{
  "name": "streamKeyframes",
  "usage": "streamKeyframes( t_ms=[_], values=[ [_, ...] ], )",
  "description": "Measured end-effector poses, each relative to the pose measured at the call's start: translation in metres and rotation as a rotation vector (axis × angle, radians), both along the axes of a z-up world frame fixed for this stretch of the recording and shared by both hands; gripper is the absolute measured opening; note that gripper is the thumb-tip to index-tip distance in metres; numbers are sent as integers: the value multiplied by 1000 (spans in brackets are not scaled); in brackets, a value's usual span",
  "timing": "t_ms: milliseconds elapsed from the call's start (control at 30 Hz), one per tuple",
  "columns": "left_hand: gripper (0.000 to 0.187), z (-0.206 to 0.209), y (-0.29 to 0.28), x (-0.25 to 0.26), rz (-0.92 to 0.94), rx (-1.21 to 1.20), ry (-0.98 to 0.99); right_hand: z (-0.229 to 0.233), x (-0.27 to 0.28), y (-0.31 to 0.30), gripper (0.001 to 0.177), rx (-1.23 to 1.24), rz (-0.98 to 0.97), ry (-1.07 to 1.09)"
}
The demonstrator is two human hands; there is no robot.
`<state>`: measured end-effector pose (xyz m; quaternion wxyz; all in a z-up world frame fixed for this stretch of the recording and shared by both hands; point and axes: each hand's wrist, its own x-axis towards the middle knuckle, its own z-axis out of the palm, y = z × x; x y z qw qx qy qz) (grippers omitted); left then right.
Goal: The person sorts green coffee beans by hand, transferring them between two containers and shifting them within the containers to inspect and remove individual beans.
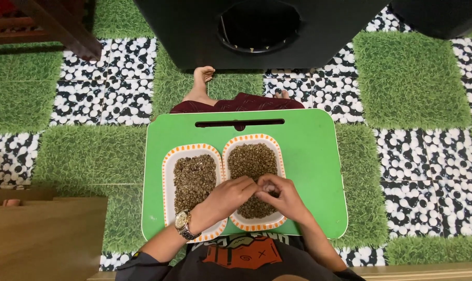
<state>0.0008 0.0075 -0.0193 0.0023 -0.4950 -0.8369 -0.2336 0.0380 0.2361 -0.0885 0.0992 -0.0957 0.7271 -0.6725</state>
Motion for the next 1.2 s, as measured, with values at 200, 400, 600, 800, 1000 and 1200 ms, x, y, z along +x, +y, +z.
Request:
streamKeyframes(
  t_ms=[200, 400, 600, 800, 1000, 1200],
  values=[
    [22, -10, -2, 6, 11, 37, -64, 11, 6, 5, 19, -121, 43, -132],
    [21, -26, 3, 10, 32, 50, 69, 0, 1, 15, 20, -189, 124, -199],
    [21, -25, 2, 11, 25, 47, 87, -23, 7, 21, 15, -204, 102, -224],
    [25, -55, 2, 16, 55, 16, 70, -3, 5, 11, 14, 352, -51, 101],
    [44, -48, -2, 9, 57, -33, -111, -17, 2, 18, 10, 597, -77, 464],
    [73, -50, 5, 3, -21, -57, -285, -3, 0, 15, 9, 594, -94, 528]
  ],
)
